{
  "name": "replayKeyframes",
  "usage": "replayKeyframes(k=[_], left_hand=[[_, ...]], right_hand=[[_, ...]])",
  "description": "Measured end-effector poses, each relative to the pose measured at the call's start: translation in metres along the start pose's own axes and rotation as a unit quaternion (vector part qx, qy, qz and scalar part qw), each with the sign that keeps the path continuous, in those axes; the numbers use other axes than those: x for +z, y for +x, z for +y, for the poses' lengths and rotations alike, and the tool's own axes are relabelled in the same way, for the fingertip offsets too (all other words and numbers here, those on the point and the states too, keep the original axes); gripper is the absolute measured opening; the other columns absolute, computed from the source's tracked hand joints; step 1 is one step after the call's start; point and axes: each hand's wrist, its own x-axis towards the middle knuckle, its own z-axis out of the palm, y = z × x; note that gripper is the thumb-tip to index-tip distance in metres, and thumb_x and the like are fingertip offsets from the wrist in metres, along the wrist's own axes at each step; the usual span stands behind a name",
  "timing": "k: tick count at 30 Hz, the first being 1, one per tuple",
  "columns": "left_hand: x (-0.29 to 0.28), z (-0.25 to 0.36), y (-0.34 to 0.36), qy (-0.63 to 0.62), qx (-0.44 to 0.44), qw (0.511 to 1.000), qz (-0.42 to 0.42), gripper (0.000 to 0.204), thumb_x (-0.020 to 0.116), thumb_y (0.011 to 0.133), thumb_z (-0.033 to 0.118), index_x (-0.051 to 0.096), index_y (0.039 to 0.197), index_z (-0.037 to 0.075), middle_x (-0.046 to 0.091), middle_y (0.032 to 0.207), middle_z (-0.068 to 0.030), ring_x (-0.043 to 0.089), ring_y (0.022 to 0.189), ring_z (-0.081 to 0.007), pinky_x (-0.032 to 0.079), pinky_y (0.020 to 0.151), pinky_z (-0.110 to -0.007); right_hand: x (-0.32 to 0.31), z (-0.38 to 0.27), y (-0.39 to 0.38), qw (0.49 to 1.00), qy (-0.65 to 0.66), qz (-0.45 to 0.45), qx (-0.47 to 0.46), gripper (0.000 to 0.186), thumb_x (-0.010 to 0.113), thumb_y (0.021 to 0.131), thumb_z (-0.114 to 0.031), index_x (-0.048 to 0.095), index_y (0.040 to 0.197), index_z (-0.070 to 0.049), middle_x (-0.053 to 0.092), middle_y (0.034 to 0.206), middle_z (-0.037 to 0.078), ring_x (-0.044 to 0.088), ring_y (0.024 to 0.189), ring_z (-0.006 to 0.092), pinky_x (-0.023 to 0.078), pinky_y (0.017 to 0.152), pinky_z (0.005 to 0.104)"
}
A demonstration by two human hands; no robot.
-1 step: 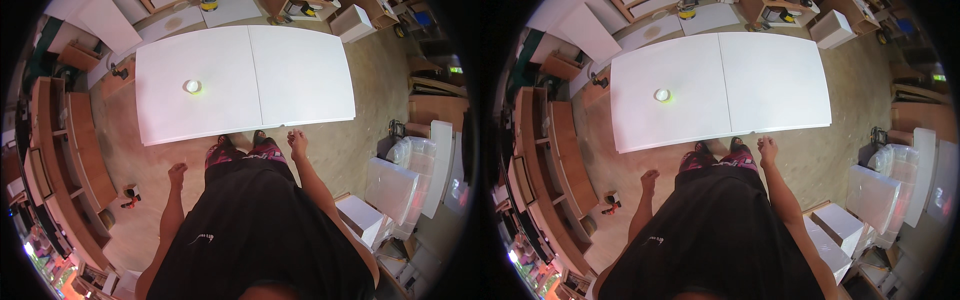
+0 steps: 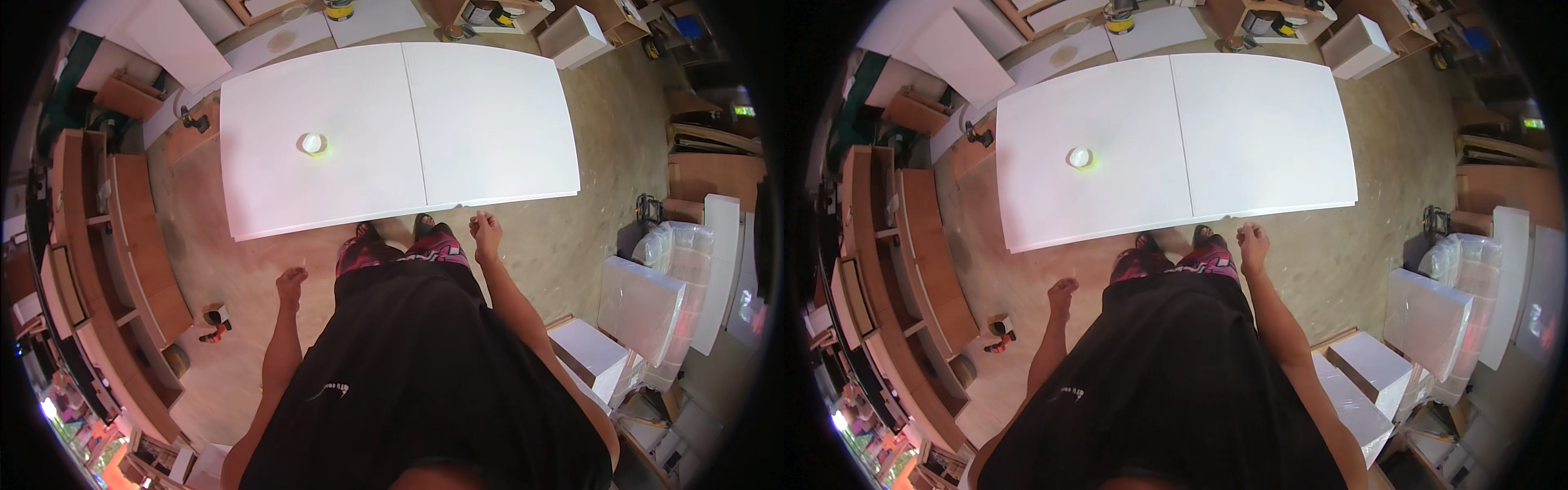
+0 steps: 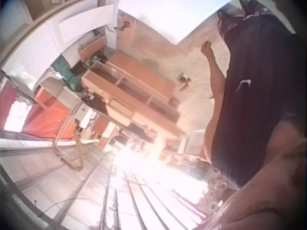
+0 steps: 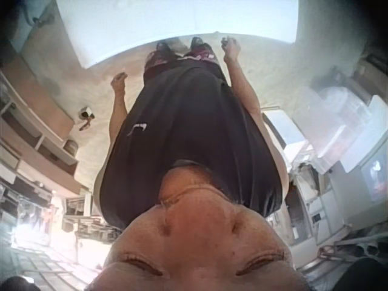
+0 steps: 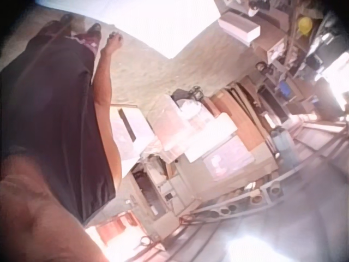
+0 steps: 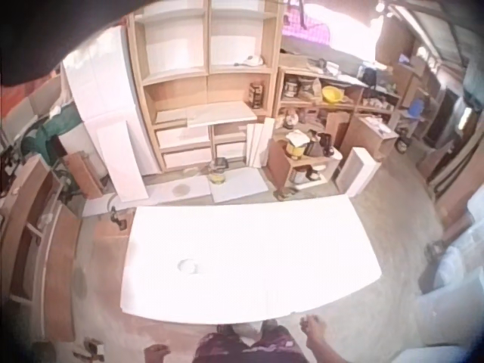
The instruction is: The person applies a white adhesive strip to the exposed edge of a white cabinet door using a small tool, then smooths it with a finger. They open the cabinet to reveal the interior and wipe the inside surfaces with a cloth.
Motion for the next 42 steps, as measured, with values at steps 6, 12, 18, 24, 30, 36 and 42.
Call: replayKeyframes(k=[6,12,18,24,30,36,42], left_hand=[[0.051,0.027,-0.041,0.030,-0.111,0.993,-0.022,0.018,0.081,0.083,0.018,0.073,0.099,0.014,0.068,0.091,0.0053,0.060,0.084,-0.0070,0.043,0.075,-0.027],[0.119,0.039,-0.093,-0.105,-0.118,0.987,0.017,0.021,0.077,0.089,0.017,0.072,0.108,0.013,0.071,0.100,0.0028,0.064,0.095,-0.0091,0.048,0.082,-0.031],[0.236,0.057,-0.136,-0.284,-0.051,0.957,-0.025,0.019,0.063,0.102,0.015,0.061,0.120,0.012,0.068,0.121,-0.0061,0.065,0.108,-0.0198,0.052,0.094,-0.042],[0.363,0.110,-0.135,-0.354,-0.034,0.929,-0.104,0.021,0.061,0.102,0.008,0.062,0.123,0.007,0.063,0.134,-0.0124,0.063,0.122,-0.0259,0.052,0.100,-0.043],[0.416,0.132,-0.136,-0.370,-0.050,0.924,-0.079,0.026,0.061,0.101,0.004,0.061,0.127,0.001,0.060,0.136,-0.0125,0.058,0.129,-0.0244,0.049,0.104,-0.038],[0.435,0.136,-0.133,-0.370,0.007,0.928,-0.050,0.022,0.067,0.099,0.008,0.066,0.120,-0.001,0.060,0.119,-0.0028,0.055,0.104,-0.0098,0.043,0.094,-0.025],[0.452,0.135,-0.126,-0.336,-0.022,0.942,-0.014,0.017,0.068,0.099,0.008,0.068,0.114,0.002,0.060,0.107,0.0029,0.052,0.100,-0.0076,0.040,0.093,-0.024]], right_hand=[[0.005,-0.031,0.013,0.979,-0.108,-0.049,-0.165,0.020,0.066,0.101,-0.022,0.064,0.095,-0.002,0.056,0.076,-0.003,0.047,0.066,0.0048,0.039,0.060,0.0217],[0.039,-0.105,0.096,0.946,-0.175,-0.141,-0.234,0.026,0.066,0.100,-0.023,0.066,0.095,0.002,0.057,0.075,-0.003,0.048,0.068,0.0045,0.040,0.061,0.0227],[0.101,-0.189,0.214,0.903,-0.239,-0.200,-0.297,0.032,0.070,0.096,-0.031,0.069,0.101,0.000,0.064,0.076,0.003,0.055,0.068,0.0116,0.047,0.064,0.0285],[0.195,-0.245,0.299,0.771,-0.348,-0.248,-0.472,0.040,0.072,0.087,-0.027,0.066,0.117,-0.001,0.071,0.106,0.018,0.068,0.097,0.0346,0.053,0.086,0.0435],[0.288,-0.245,0.334,0.652,-0.498,-0.246,-0.516,0.069,0.073,0.084,-0.029,0.048,0.143,-0.003,0.063,0.134,0.018,0.054,0.132,0.0378,0.041,0.110,0.0514],[0.337,-0.238,0.349,0.636,-0.565,-0.262,-0.456,0.067,0.062,0.089,-0.032,0.042,0.149,-0.010,0.065,0.130,0.018,0.057,0.128,0.0389,0.034,0.113,0.0607],[0.354,-0.248,0.358,0.643,-0.574,-0.284,-0.420,0.065,0.054,0.095,-0.037,0.041,0.151,-0.008,0.072,0.120,0.011,0.061,0.123,0.0360,0.035,0.109,0.0609]])
